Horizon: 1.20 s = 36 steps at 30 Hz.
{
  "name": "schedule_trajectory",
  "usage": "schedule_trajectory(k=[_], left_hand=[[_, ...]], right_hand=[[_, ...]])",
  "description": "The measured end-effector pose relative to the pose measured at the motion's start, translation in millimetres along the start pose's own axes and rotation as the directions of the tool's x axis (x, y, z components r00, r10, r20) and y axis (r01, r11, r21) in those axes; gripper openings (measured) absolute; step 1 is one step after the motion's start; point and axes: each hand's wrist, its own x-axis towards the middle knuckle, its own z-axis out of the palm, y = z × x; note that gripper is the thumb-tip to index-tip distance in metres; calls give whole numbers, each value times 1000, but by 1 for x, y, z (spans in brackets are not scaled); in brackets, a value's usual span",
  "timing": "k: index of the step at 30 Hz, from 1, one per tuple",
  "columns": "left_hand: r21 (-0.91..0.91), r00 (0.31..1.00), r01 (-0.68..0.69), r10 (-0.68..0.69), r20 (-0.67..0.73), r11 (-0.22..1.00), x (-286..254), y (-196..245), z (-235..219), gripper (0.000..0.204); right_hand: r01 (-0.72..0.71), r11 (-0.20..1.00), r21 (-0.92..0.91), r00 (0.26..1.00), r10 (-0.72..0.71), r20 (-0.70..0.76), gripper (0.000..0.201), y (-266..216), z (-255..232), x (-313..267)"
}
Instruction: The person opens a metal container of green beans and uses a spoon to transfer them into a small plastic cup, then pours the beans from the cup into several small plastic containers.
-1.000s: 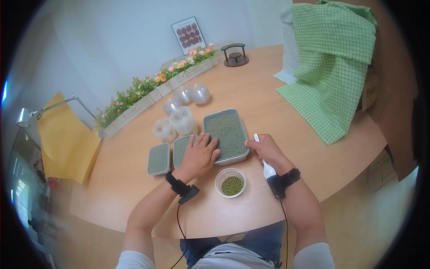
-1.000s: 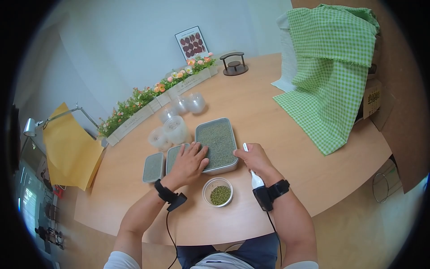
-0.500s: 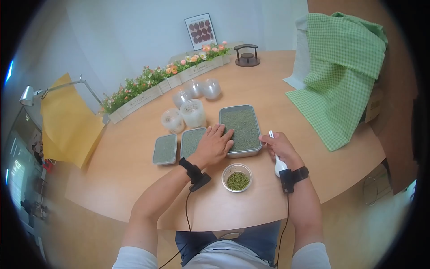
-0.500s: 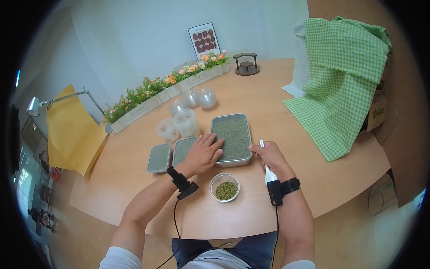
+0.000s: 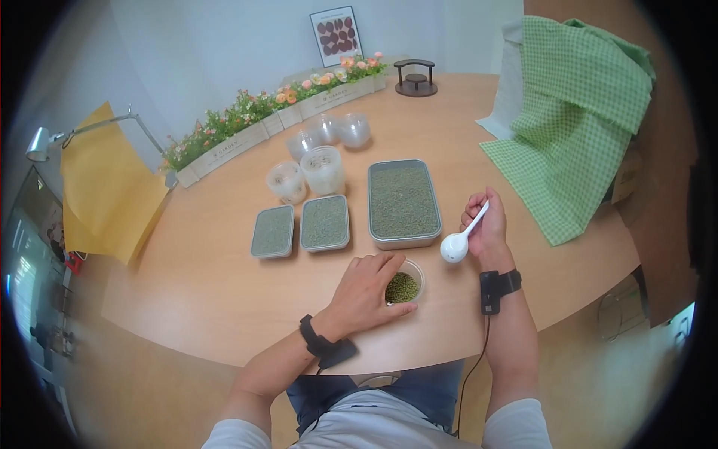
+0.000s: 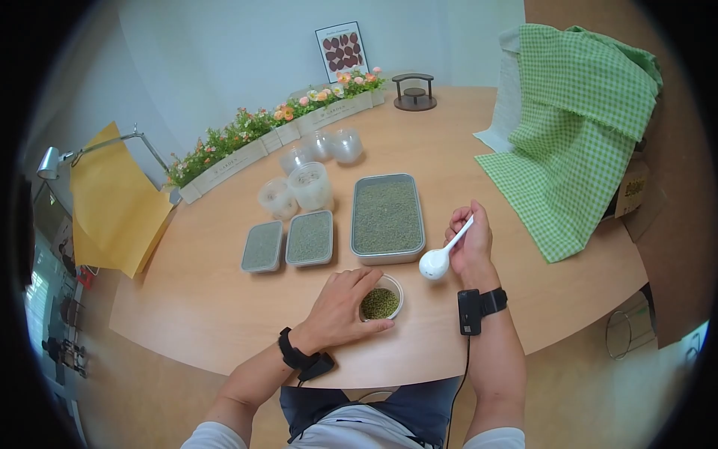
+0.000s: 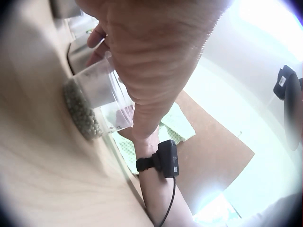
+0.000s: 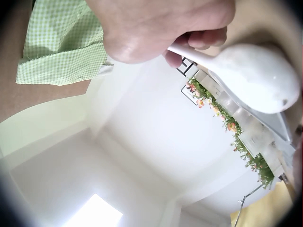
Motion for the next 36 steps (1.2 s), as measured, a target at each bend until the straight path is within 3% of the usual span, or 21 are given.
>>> schedule_trajectory(k=[4,8,10,14,16,22,31,36], left_hand=[[-46,998,57,-58,-27,997,-6,-1,-2,87],[-30,994,93,-95,-57,995,-16,-5,-13,83],[65,974,40,-24,-224,997,-20,-18,-19,72],[121,955,185,-149,-257,975,-14,-68,-36,60],[340,957,214,-128,-260,916,-13,-92,-29,52],[402,953,222,-112,-280,888,-15,-106,-3,46],[453,943,188,-31,-332,871,-15,-111,-3,38],[319,911,194,-49,-409,928,-14,-120,0,36]], right_hand=[[-24,998,-64,976,38,216,46,4,5,-10],[-71,989,-129,946,108,306,47,14,26,-28],[-129,982,-141,932,168,321,45,20,33,-34],[-154,969,-194,910,215,353,45,22,29,-32],[-194,963,-188,877,256,405,45,22,25,-27],[-207,961,-180,875,265,405,46,18,18,-20],[-135,973,-185,897,200,394,47,10,19,-20],[-50,984,-168,893,120,434,45,-8,54,-24]])
